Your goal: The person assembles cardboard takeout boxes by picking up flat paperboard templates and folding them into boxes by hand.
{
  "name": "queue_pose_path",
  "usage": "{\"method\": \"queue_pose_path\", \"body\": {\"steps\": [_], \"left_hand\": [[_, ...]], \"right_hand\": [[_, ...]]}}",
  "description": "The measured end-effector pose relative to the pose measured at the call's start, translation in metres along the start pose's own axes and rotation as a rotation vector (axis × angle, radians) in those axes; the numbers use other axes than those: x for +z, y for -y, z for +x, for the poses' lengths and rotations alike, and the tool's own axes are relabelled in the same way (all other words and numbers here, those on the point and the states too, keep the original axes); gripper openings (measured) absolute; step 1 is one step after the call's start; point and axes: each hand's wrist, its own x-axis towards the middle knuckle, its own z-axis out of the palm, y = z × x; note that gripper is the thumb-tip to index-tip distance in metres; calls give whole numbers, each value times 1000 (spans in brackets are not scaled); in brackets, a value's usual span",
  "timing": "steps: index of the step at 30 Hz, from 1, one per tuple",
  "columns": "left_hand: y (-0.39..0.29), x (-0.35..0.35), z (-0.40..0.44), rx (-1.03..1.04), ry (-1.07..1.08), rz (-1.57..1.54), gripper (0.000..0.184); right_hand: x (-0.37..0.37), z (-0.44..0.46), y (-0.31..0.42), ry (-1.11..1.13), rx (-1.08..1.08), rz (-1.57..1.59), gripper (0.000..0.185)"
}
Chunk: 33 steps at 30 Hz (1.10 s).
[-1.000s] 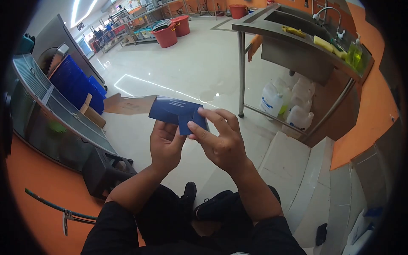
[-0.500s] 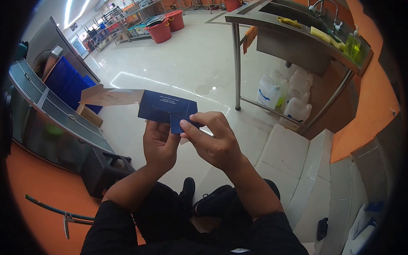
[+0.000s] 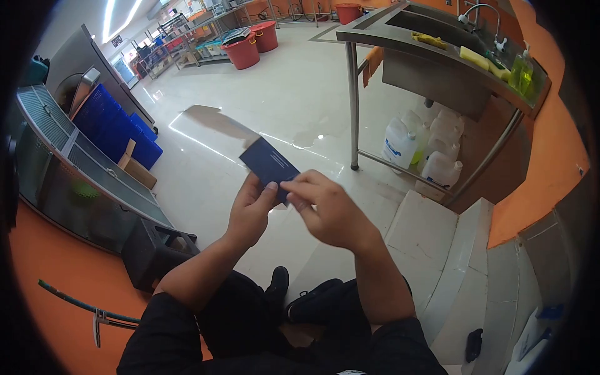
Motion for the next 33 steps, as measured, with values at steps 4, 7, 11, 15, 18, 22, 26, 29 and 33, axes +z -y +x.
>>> {"method": "queue_pose_path", "body": {"steps": [4,7,11,15,18,22,26,29,33], "left_hand": [[13,-11,1,-71,48,277,39],[6,-5,-6,1,195,412,48],[-24,7,-13,-9,257,614,57],[-32,6,-13,-31,309,675,61],[-34,6,-16,-26,362,674,62],[-33,3,-16,-28,367,623,61],[-27,1,-14,32,338,600,58],[-27,5,-14,32,226,619,51],[-23,4,-10,102,56,647,38]], "right_hand": [[-15,2,-6,-280,173,-24,29],[-19,3,-26,-344,207,79,34],[-24,1,-43,-320,232,217,46],[-27,0,-48,-375,250,240,53],[-32,-3,-53,-339,279,108,52],[-35,-4,-46,-341,186,117,52],[-35,-4,-45,-352,279,33,45],[-34,-5,-45,-377,278,83,39],[-36,-4,-38,-457,247,65,36]]}}
